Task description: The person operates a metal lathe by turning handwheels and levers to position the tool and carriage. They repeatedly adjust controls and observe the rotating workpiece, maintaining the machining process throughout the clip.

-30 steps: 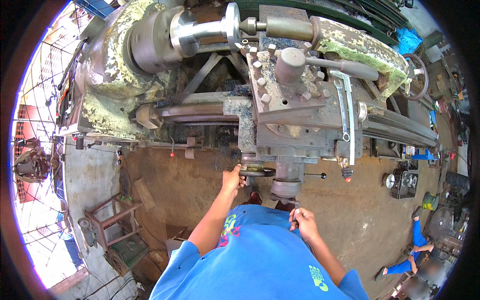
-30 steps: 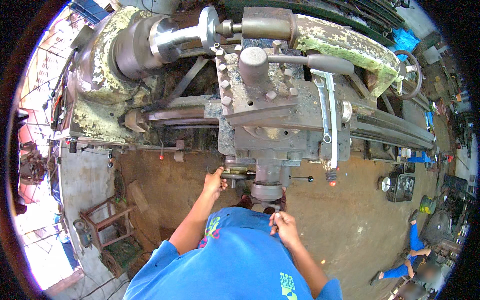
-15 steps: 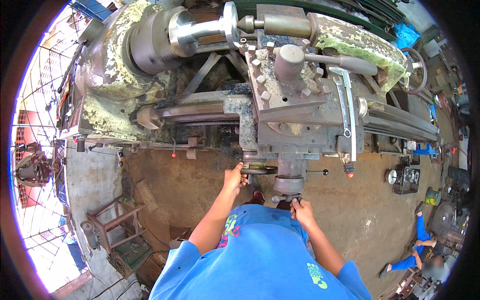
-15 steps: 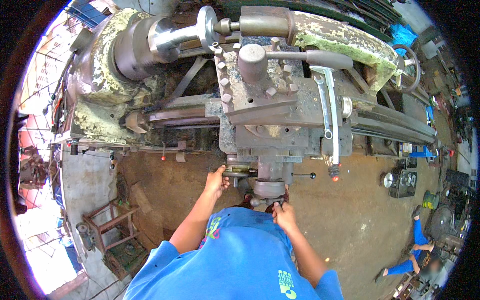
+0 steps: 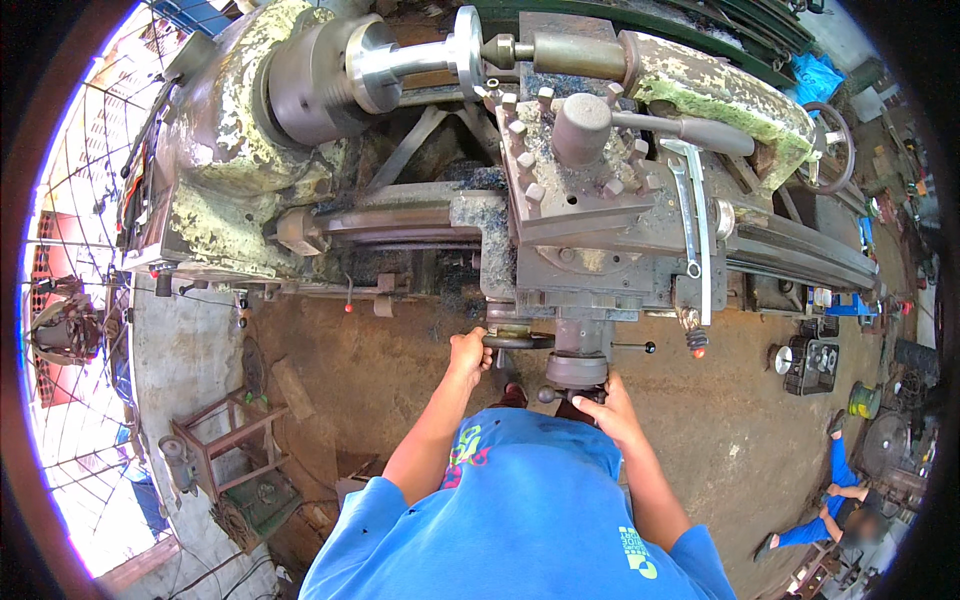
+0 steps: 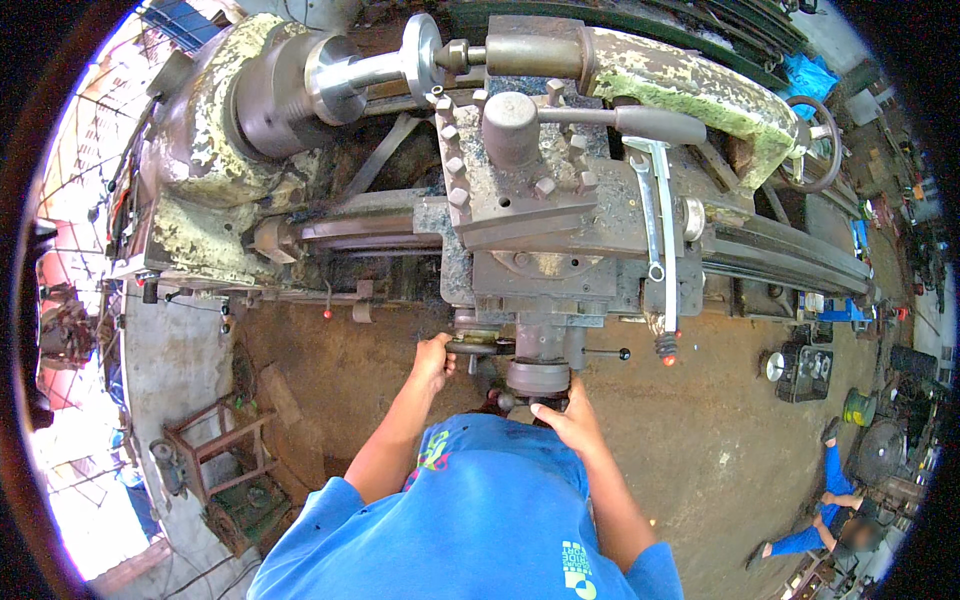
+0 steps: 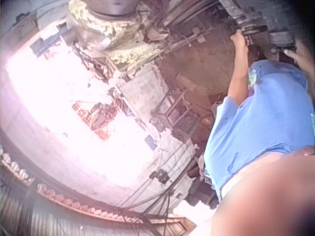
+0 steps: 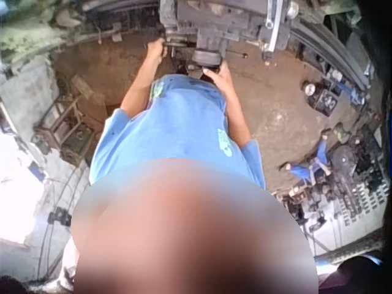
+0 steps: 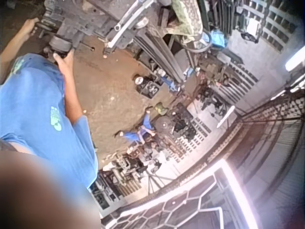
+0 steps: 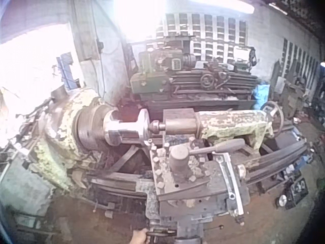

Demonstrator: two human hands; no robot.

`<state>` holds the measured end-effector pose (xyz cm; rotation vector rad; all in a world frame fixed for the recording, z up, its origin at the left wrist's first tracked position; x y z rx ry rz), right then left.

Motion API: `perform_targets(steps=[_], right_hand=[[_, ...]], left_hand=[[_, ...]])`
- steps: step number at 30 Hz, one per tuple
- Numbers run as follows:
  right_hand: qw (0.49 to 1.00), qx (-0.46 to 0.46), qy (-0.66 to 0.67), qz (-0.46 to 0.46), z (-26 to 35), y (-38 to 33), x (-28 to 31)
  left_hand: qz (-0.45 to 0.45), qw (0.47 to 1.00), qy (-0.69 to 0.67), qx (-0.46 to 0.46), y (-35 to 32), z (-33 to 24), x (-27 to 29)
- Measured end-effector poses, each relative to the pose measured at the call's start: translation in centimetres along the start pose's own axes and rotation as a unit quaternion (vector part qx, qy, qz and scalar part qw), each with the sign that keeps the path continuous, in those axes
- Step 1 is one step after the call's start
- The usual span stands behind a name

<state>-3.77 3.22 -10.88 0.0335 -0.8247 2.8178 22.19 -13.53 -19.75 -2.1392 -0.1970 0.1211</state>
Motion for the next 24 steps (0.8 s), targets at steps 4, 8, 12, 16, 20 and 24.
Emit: perform_targets(steps=[4, 8, 12, 16, 20, 24], right_hand=[[1.000, 0.017, 0.011, -0.006, 2.2, 0.1, -0.6], [0.999, 0.004, -0.035, -0.039, 2.5, 0.4, -0.7], [0.996, 0.000, -0.066, -0.057, 2.2, 0.9, -0.8], [0.993, -0.021, -0.086, -0.074, 2.2, 0.9, -0.7], [0.995, -0.004, -0.062, -0.082, 3.3, 0.7, -0.9], [0.989, -0.002, -0.093, -0.114, 4.6, 0.8, -1.2]], left_hand=[[-0.013, 1.000, 0.014, -0.019, 0.3, 1.0, -0.6], [-0.027, 0.999, 0.023, -0.041, 0.1, 1.4, -1.2], [-0.042, 0.999, 0.003, -0.025, 0.2, 0.4, 0.0], [-0.013, 1.000, -0.006, -0.001, -0.1, -0.1, 0.5], [-0.015, 1.000, -0.002, -0.027, -1.2, 0.0, -0.1], [0.008, 0.999, 0.002, -0.031, -2.9, 0.9, -0.6]])
Point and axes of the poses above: each hand's wrist, its own y-axis towards the middle knuckle, its own x-axis out of the back of the hand, z = x × y, the point moved 5 cm from there along y, towards the middle knuckle, and after that the axes turned 6 degrees about -y, right-handed, at the moved point
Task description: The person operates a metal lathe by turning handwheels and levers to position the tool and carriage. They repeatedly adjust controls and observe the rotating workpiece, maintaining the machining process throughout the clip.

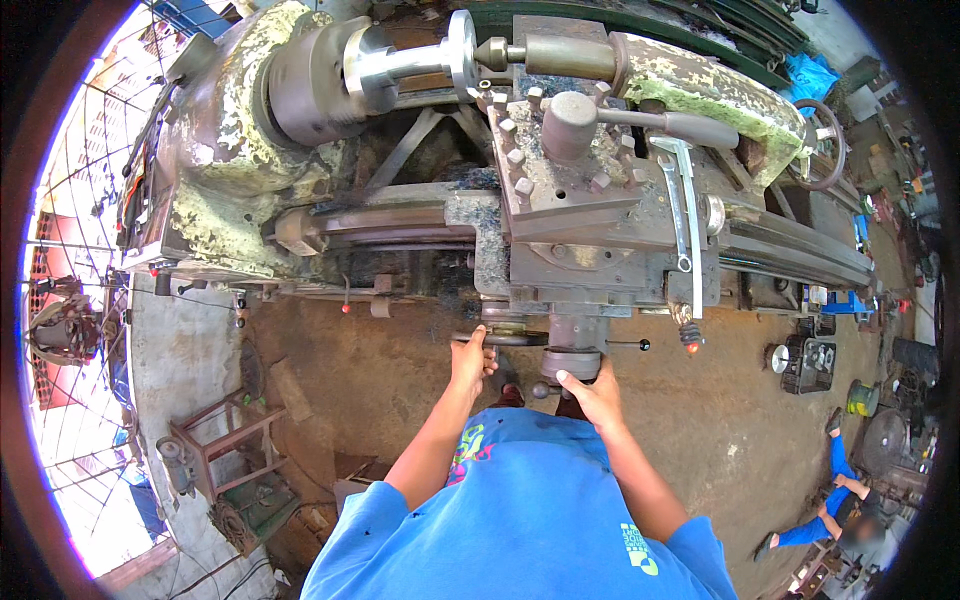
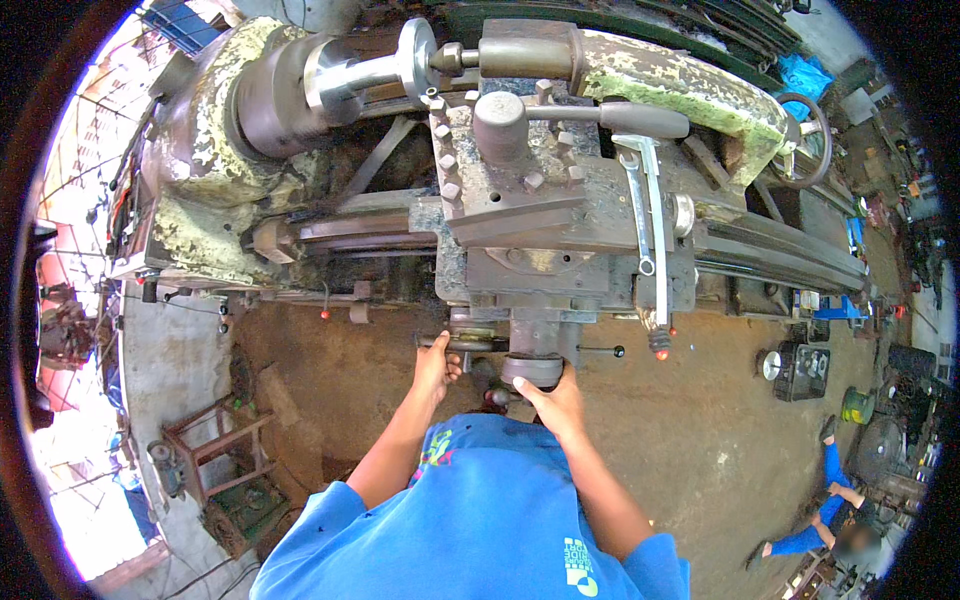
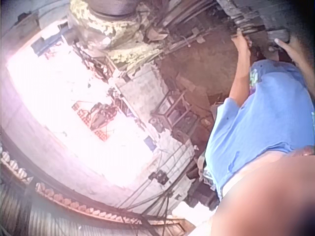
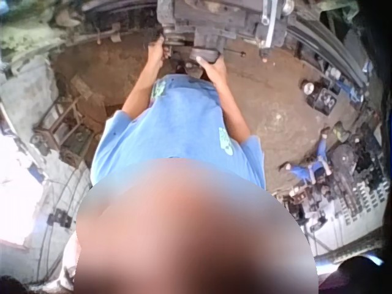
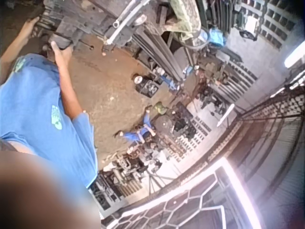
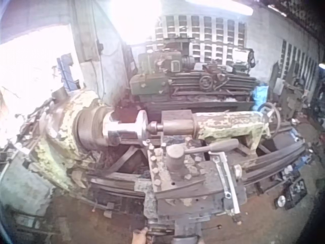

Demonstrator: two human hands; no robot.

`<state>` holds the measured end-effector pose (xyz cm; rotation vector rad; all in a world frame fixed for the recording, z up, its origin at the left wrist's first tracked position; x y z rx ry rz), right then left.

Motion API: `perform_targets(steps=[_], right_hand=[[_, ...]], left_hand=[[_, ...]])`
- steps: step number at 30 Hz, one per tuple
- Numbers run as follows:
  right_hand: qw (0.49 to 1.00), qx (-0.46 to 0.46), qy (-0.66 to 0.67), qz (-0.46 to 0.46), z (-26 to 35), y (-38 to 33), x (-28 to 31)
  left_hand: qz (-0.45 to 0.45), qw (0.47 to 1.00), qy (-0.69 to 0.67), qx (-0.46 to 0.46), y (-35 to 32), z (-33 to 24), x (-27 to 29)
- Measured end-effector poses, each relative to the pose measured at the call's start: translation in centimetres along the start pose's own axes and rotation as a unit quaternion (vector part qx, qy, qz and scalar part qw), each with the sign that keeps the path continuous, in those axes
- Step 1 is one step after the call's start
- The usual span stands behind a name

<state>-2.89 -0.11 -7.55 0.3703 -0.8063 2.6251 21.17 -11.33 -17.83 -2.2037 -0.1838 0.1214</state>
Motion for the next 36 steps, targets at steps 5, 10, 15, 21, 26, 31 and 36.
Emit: perform_targets(steps=[5, 10, 15, 21, 26, 31, 36], right_hand=[[0.999, -0.028, -0.040, 0.014, -0.6, 0.7, 0.0], [0.964, -0.038, 0.239, 0.107, -5.2, 2.4, -1.0], [0.871, -0.078, 0.430, 0.224, -10.2, 4.0, -2.7], [0.877, -0.069, 0.410, 0.242, -11.7, 4.5, -2.1], [0.941, -0.011, 0.321, 0.101, -11.8, 6.0, 3.6], [0.982, 0.112, -0.064, -0.141, -11.7, 8.0, 9.4], [0.897, 0.251, -0.337, -0.135, -11.4, 9.8, 10.7]], left_hand=[[0.114, 0.986, -0.039, 0.117, -2.4, 2.6, -0.7], [0.323, 0.936, 0.026, 0.137, -5.0, 3.2, -3.4], [0.452, 0.888, 0.045, 0.073, -6.1, 3.1, -7.1], [0.476, 0.873, -0.003, 0.110, -5.3, 4.0, -8.9], [0.422, 0.904, -0.042, 0.057, -6.7, 4.0, -9.5], [0.305, 0.952, 0.004, -0.027, -8.9, 3.2, -9.7], [0.193, 0.972, 0.089, -0.096, -9.4, 2.8, -9.6]])
Point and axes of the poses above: each hand's wrist, its own y-axis towards the middle knuckle, its own x-axis out of the back of the hand, z = x × y, the point moved 5 cm from there along y, towards the middle knuckle, and after that the axes turned 6 degrees about -y, right-handed, at the moved point
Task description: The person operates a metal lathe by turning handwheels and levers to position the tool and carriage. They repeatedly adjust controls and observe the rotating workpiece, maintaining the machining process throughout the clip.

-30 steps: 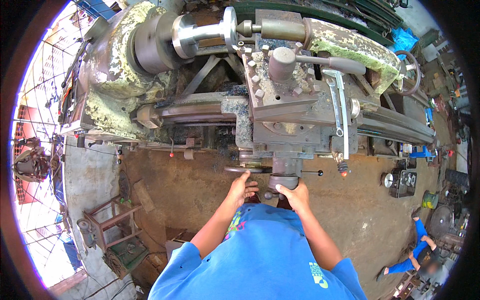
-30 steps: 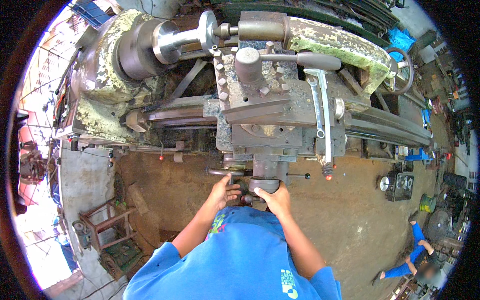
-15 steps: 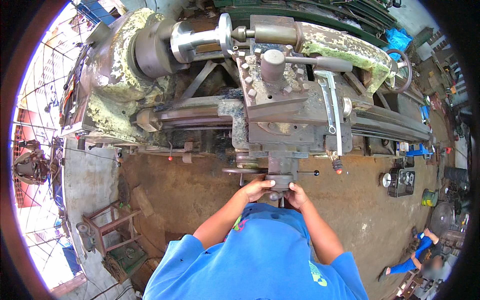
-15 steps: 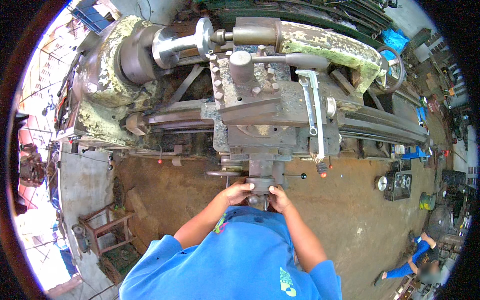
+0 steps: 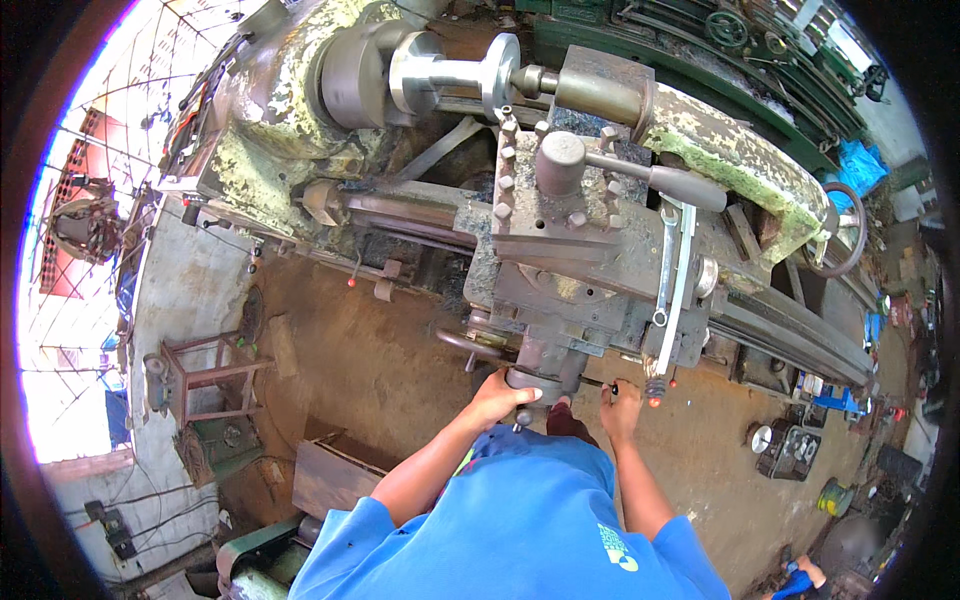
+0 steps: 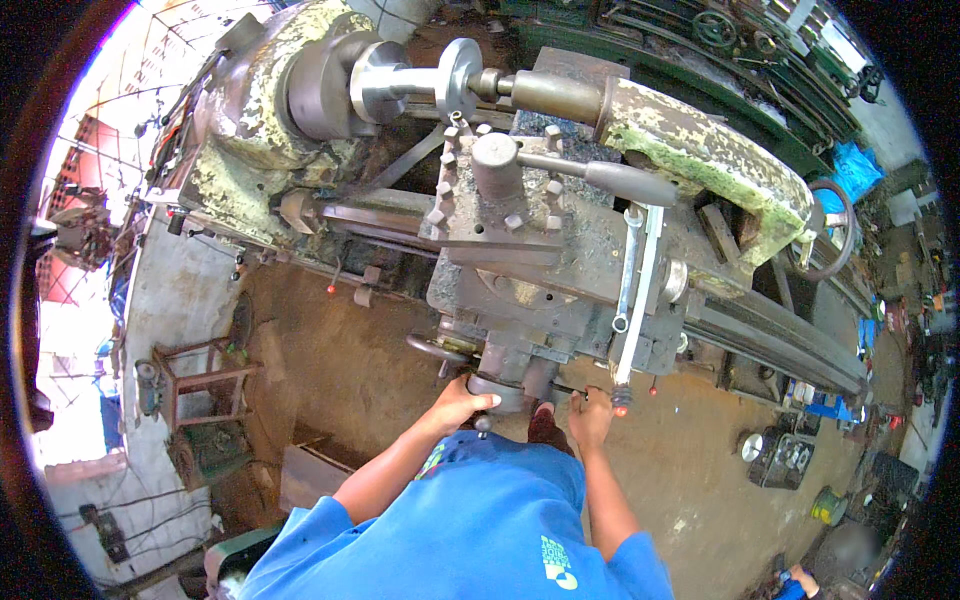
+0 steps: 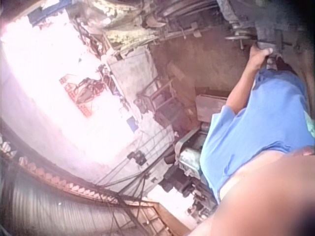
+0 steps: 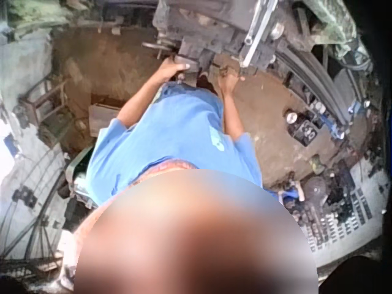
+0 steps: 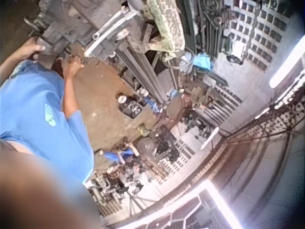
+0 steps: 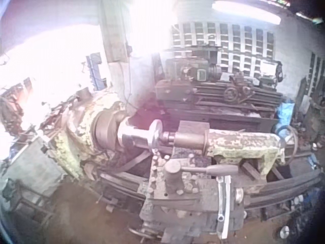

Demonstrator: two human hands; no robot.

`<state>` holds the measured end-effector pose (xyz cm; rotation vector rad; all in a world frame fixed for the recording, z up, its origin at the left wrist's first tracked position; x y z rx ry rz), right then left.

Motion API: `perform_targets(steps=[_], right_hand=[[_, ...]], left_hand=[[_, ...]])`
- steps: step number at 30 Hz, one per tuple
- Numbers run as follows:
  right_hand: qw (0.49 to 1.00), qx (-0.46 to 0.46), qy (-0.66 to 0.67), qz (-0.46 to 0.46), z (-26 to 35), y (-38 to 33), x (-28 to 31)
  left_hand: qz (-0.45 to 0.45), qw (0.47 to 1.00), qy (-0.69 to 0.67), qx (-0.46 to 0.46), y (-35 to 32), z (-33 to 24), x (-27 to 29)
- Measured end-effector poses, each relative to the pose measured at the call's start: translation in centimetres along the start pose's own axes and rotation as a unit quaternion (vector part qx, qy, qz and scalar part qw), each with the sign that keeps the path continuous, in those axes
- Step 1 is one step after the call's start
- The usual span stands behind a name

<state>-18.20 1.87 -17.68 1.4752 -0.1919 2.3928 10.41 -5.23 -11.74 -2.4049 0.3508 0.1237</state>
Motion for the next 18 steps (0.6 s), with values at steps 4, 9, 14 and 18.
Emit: perform_targets(steps=[4, 9, 14, 18], right_hand=[[0.989, -0.068, 0.044, 0.126, -3.7, 1.7, -3.4], [0.984, 0.026, -0.033, 0.171, -9.0, 2.0, -11.6], [0.941, -0.102, 0.159, 0.282, -14.4, 1.0, -21.3], [0.832, -0.240, 0.134, 0.483, -17.0, -1.1, -24.0]], left_hand=[[-0.011, 0.998, -0.034, 0.045, -0.2, 0.3, 0.0], [-0.006, 0.997, 0.003, 0.074, -1.3, -1.3, -0.1], [-0.105, 0.991, 0.082, 0.003, -2.5, -3.2, -1.3], [-0.161, 0.977, 0.137, 0.035, -2.6, -3.1, -1.7]])
Point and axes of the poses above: each hand's wrist, its own y-axis towards the middle knuckle, its own x-axis out of the back of the hand, z = x × y, the point moved 5 cm from there along y, towards the middle knuckle, and after that the axes turned 6 degrees about -y, right-handed, at the moved point
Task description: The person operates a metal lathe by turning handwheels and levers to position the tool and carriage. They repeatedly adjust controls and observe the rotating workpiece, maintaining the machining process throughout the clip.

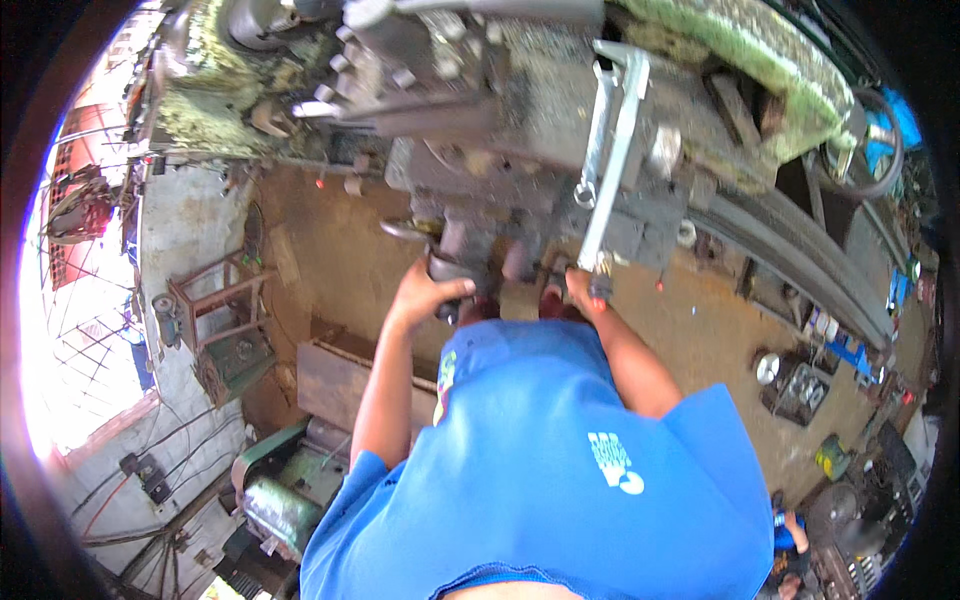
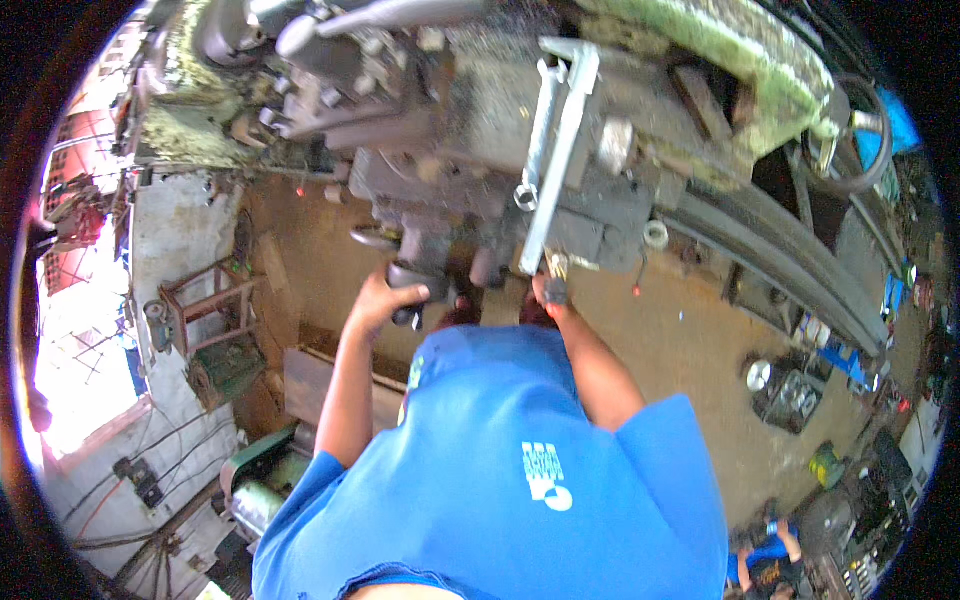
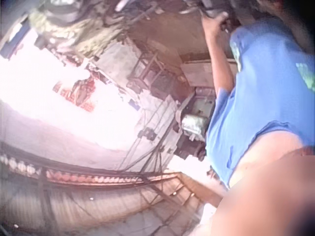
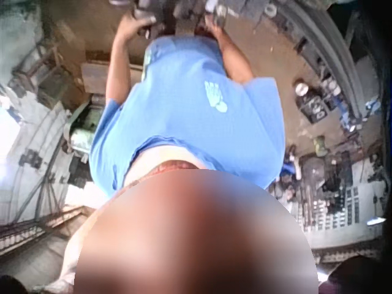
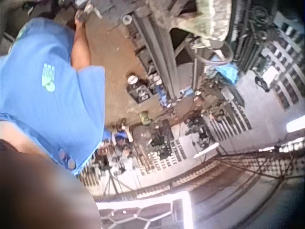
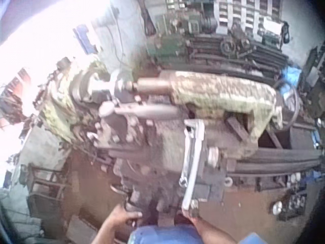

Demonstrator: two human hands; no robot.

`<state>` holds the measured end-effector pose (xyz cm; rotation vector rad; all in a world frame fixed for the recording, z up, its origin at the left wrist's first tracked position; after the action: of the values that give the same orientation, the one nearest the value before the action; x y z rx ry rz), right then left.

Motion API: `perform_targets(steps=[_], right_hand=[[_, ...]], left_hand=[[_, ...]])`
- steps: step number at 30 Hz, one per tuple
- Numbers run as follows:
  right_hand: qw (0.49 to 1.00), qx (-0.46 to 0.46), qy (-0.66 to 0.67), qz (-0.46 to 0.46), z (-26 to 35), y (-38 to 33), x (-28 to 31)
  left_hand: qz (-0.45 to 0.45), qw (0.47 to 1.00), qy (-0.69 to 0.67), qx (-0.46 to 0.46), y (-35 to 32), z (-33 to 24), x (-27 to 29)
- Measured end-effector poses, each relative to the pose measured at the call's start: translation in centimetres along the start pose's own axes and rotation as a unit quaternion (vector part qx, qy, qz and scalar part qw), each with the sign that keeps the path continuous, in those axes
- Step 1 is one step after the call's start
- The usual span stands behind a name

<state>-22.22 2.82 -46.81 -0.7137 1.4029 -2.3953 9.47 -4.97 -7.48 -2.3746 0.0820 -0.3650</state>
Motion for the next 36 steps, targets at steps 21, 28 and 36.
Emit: perform_targets(steps=[21, 28, 36], right_hand=[[0.510, 0.068, 0.688, 0.512, -6.9, 12.6, -11.1], [0.533, 0.160, 0.684, 0.472, -5.6, 12.1, -9.2], [0.811, 0.076, 0.570, 0.109, -2.2, 12.1, -5.6]], left_hand=[[0.074, 0.994, -0.033, 0.066, 0.3, -1.3, 0.1], [-0.059, 0.989, 0.133, -0.020, -0.5, -3.2, -1.2], [-0.040, 0.997, 0.070, 0.002, -1.8, -4.0, -1.2]])
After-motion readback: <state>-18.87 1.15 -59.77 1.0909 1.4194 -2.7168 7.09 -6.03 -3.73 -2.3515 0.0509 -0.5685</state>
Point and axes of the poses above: each hand's wrist, its own y-axis towards the middle knuckle, its own x-axis out of the back of the hand, z = x × y, the point moved 5 cm from there along y, towards the middle knuckle, and after that the axes turned 6 degrees about -y, right-handed, at the moved point
